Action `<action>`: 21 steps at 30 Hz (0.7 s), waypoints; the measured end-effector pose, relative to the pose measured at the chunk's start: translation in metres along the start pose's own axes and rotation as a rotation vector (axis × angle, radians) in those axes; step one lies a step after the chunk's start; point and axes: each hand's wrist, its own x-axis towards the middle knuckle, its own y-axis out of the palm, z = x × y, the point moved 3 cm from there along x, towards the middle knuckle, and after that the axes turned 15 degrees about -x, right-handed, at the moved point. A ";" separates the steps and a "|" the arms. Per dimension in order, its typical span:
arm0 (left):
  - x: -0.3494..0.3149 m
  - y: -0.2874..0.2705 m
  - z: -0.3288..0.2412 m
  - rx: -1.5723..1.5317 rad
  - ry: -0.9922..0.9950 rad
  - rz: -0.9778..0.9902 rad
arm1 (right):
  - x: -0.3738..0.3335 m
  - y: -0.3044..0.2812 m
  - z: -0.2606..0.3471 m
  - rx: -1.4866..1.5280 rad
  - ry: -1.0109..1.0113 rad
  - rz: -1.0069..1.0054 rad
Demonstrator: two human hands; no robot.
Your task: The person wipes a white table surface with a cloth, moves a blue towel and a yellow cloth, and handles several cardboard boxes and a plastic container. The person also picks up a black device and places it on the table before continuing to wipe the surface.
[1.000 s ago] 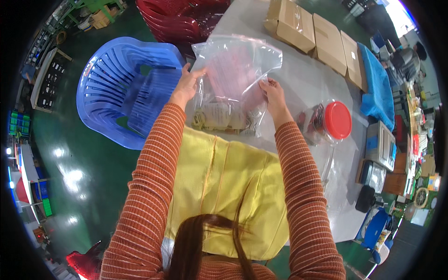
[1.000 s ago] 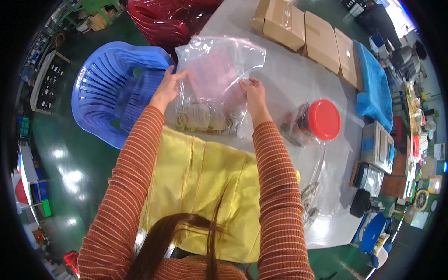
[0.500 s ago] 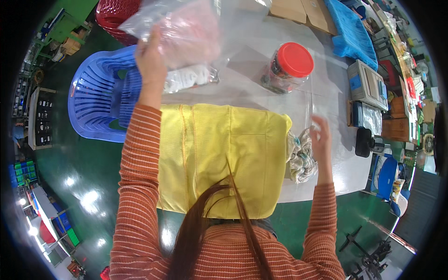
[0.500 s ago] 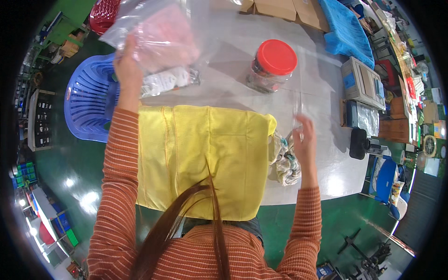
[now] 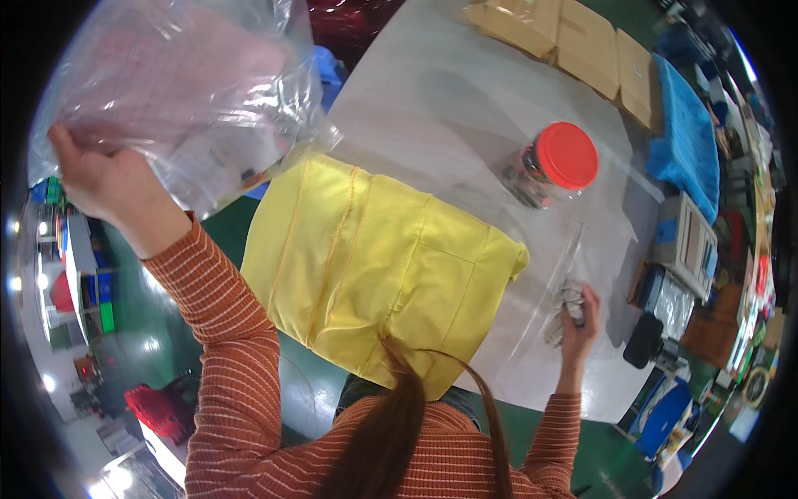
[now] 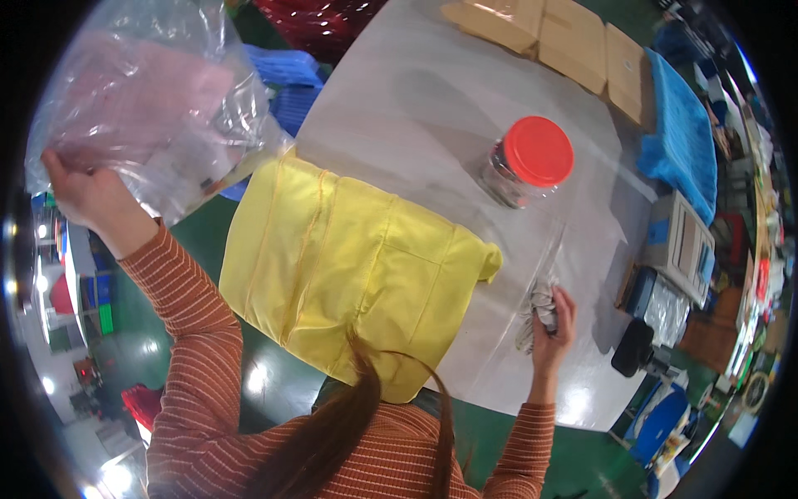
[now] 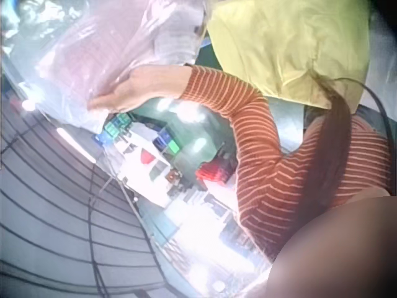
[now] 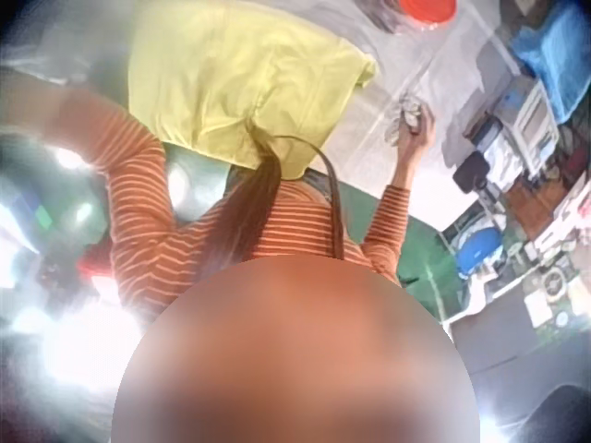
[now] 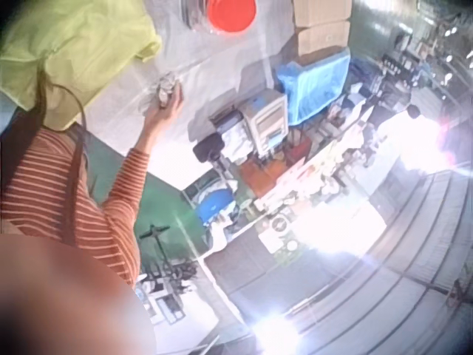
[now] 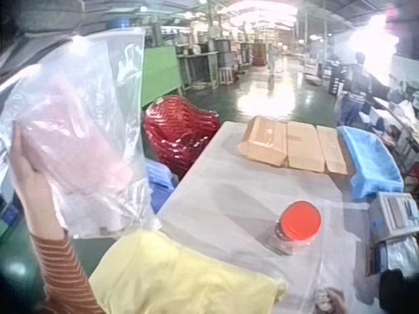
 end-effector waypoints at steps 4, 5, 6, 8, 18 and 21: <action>-0.027 -0.032 -0.029 0.691 0.410 0.131 | 0.105 0.011 0.120 0.087 -0.497 0.095; -0.028 -0.042 -0.027 0.656 0.391 0.108 | 0.129 0.034 0.143 0.138 -0.593 0.141; -0.027 -0.056 -0.019 0.591 0.342 0.117 | 0.152 0.066 0.158 0.122 -0.642 0.305; -0.029 -0.081 -0.015 0.722 0.321 0.062 | 0.172 0.130 0.161 -0.011 -0.769 0.561; -0.054 -0.206 0.068 1.006 0.269 -0.140 | 0.181 0.374 0.237 -0.367 -1.521 0.655; -0.051 -0.225 0.082 1.131 0.389 -0.066 | 0.220 0.435 0.282 -0.286 -1.477 0.435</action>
